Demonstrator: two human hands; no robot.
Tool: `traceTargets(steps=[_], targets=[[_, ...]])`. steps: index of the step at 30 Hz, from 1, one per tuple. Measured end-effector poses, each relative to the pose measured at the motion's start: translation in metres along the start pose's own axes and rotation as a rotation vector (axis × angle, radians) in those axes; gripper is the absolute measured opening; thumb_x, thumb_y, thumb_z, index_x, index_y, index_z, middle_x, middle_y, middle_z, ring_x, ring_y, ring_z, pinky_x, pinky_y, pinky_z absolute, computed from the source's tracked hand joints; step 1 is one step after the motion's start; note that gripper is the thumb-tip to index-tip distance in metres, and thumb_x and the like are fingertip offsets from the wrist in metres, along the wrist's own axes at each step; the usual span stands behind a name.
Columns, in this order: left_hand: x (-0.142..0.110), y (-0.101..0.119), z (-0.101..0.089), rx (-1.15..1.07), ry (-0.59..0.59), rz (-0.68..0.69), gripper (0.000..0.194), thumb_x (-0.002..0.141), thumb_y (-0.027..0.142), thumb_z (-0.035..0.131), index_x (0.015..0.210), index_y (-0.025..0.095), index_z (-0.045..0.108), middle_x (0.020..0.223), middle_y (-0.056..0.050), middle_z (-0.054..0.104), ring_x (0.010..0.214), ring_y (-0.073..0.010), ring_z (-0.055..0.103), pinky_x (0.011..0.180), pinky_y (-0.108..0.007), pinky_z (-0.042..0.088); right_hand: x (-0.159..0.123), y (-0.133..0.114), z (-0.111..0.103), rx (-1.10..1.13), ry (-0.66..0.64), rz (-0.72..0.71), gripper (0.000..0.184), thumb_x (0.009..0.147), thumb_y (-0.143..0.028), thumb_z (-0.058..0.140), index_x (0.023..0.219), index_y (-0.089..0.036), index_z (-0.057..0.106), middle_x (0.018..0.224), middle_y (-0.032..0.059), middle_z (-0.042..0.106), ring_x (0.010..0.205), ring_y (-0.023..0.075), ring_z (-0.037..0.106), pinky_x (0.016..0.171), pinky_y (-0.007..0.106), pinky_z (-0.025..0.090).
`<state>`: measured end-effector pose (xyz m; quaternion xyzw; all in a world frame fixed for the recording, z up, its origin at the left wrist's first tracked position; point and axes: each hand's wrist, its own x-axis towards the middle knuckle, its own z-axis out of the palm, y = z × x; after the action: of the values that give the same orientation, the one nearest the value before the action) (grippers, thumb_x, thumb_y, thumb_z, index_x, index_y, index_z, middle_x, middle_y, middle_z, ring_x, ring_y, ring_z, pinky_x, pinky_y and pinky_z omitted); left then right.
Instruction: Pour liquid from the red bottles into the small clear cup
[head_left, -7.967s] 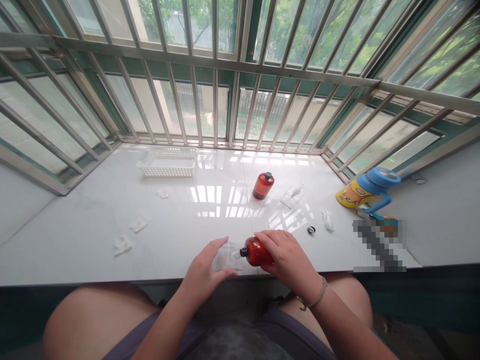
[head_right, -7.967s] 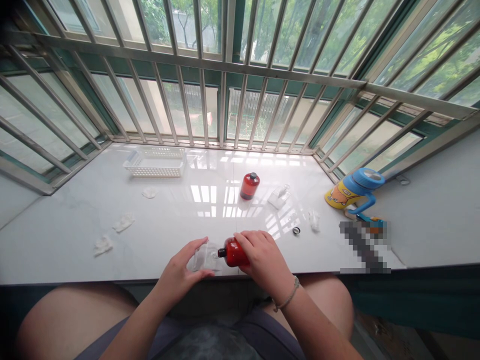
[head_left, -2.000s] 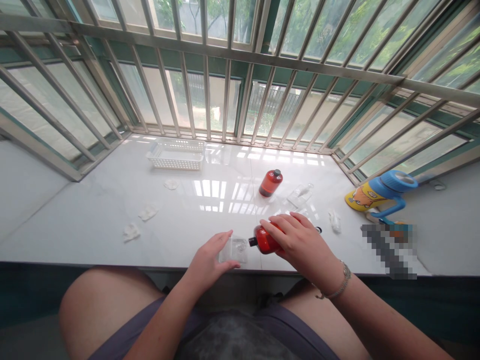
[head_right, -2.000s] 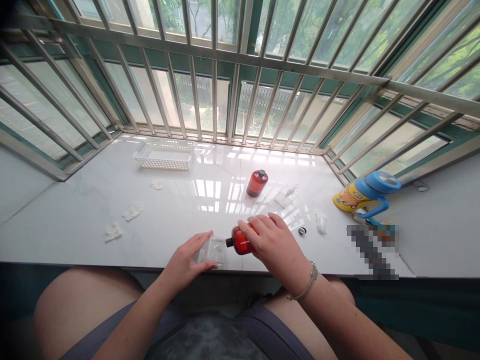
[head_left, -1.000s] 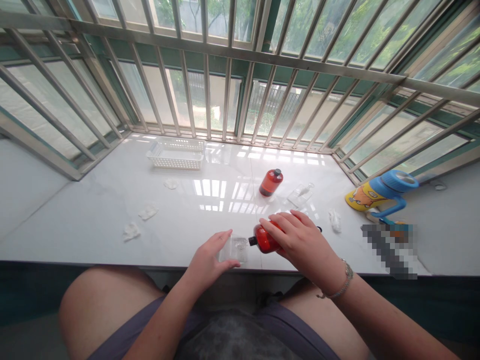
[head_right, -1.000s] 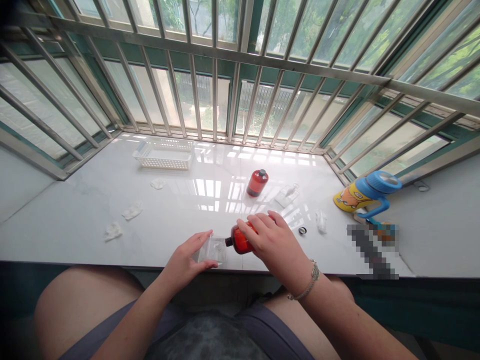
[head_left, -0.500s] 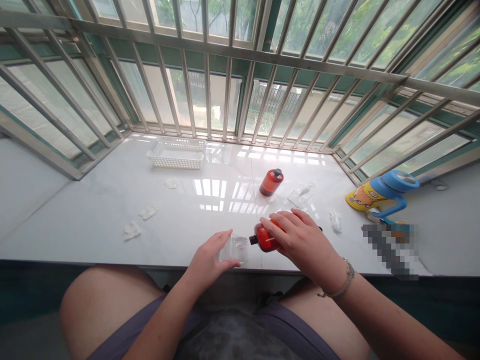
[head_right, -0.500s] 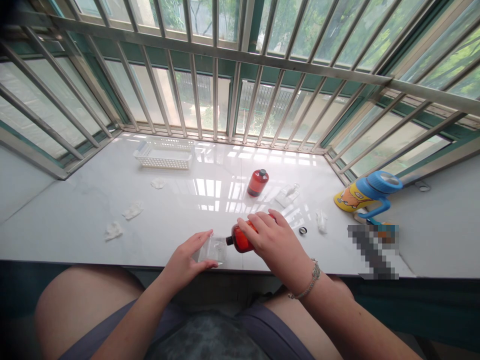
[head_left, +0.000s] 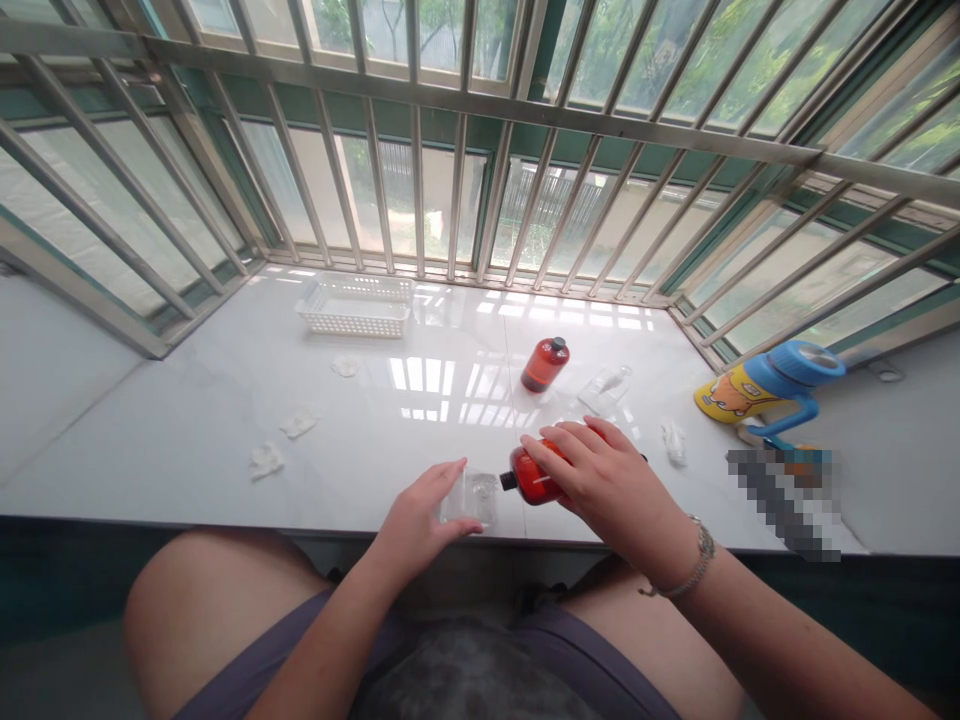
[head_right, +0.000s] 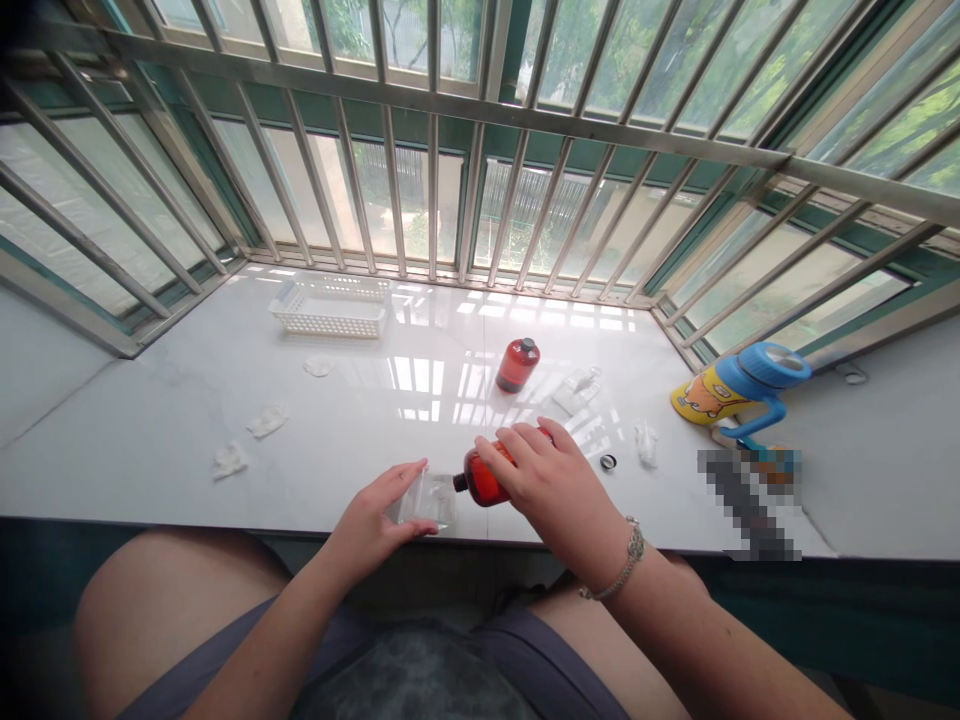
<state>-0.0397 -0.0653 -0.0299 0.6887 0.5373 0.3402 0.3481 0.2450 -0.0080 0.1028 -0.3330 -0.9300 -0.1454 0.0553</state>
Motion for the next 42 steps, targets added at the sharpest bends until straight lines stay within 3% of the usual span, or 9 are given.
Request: traceTargets(steps=[42], targets=[[0.000,0.002,0.000,-0.006,0.009,0.017,0.083,0.081,0.033,0.094,0.155,0.036,0.057,0.154,-0.004,0.065,0.142,-0.0294,0.063,0.125,-0.044,0.050,0.017,-0.003,-0.011,-0.060,-0.021,-0.084,0.050,0.096,-0.001,0.058,0.141,-0.023,0.062,0.126,0.0098,0.074,0.115,0.0284,0.066,0.109,0.048,0.039]])
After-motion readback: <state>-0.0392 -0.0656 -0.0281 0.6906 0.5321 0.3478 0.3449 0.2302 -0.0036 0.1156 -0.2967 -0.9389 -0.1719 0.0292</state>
